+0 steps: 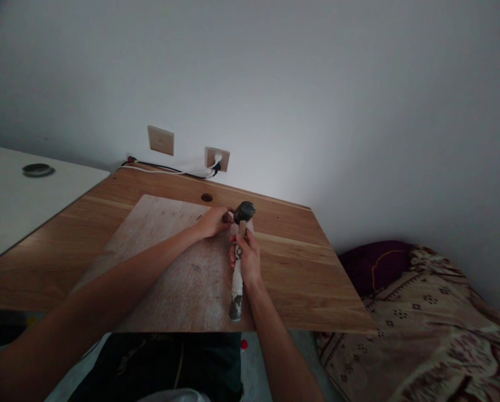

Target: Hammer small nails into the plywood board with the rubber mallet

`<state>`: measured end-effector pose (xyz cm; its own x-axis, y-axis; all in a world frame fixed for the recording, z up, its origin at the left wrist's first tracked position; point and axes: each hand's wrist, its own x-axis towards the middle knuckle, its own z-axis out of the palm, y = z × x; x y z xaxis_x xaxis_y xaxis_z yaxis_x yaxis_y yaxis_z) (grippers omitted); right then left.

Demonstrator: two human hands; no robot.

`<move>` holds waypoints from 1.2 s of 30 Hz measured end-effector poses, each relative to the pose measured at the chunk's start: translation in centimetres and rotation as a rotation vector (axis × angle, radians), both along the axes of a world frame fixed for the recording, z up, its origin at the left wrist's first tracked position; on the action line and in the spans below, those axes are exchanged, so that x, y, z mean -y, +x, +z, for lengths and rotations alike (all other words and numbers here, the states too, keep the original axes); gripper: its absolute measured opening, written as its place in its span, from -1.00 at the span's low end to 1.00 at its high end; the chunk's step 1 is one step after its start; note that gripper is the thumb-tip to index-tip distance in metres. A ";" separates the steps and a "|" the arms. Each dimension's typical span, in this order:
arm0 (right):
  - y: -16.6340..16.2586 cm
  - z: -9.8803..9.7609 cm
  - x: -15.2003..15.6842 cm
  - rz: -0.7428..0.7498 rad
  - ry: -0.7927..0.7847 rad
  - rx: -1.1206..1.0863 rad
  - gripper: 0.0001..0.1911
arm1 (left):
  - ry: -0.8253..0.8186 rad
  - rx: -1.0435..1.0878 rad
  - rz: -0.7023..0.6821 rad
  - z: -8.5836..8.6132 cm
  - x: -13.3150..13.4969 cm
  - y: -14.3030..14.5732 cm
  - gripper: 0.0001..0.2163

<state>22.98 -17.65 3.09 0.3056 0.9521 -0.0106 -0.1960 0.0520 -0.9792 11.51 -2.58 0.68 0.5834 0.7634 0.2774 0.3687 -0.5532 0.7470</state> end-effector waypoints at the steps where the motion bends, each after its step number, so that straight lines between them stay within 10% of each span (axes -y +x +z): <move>1: 0.0 0.1 0.1 -0.008 0.015 0.008 -0.63 | 0.001 0.002 0.002 0.0 0.0 0.0 -0.65; 36: 1.2 -1.5 -1.1 -0.120 -0.126 -0.020 -0.66 | -0.048 0.047 -0.032 0.0 -0.4 0.0 -0.62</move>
<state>24.16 -16.54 1.56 0.4157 0.8995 -0.1344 -0.2148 -0.0465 -0.9756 11.55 -2.20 0.63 0.5946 0.7578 0.2687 0.3156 -0.5274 0.7888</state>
